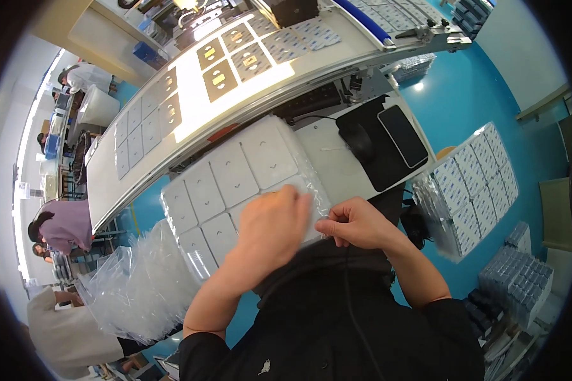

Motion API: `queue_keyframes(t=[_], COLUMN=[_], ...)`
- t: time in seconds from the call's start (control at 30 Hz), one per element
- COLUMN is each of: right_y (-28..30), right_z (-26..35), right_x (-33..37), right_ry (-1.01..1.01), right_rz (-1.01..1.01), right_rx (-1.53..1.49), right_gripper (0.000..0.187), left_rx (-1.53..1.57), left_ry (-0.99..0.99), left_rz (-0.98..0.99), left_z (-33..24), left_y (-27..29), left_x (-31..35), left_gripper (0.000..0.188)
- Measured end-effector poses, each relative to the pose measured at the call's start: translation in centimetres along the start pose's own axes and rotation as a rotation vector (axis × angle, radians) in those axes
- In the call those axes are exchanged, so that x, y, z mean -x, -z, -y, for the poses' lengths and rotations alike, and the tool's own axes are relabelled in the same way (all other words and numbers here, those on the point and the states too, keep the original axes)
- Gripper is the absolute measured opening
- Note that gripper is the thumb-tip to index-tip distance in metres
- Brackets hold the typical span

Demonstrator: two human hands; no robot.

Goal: Sort and place component sheets into trays and seal them with plastic film.

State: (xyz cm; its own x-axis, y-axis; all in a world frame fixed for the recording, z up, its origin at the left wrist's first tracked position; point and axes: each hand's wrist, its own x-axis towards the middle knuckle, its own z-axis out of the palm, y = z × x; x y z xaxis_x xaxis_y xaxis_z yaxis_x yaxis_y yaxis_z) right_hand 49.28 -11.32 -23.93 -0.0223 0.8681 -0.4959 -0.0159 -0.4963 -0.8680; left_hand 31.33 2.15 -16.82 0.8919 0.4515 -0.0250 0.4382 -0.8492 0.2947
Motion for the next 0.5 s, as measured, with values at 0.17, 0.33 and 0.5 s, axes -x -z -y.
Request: queue_keyframes(t=[0.17, 0.33, 0.5], right_y=[-1.2, -1.1, -0.9], right_z=[0.0, -0.2, -0.2], right_x=[-0.1, 0.0, -0.1], right_ry=[0.055, 0.088, 0.103], right_rz=[-0.090, -0.108, -0.115], right_rx=[0.009, 0.030, 0.022], right_gripper=[0.043, 0.042, 0.040], left_rx=[-0.090, -0.007, -0.093], left_ry=[0.192, 0.178, 0.323], left_rz=[-0.100, -0.240, -0.278], left_z=[-0.9, 2.9, 8.1], left_y=[-4.0, -4.3, -2.2], left_x=[-1.8, -1.5, -1.5], left_gripper=[0.044, 0.052, 0.059])
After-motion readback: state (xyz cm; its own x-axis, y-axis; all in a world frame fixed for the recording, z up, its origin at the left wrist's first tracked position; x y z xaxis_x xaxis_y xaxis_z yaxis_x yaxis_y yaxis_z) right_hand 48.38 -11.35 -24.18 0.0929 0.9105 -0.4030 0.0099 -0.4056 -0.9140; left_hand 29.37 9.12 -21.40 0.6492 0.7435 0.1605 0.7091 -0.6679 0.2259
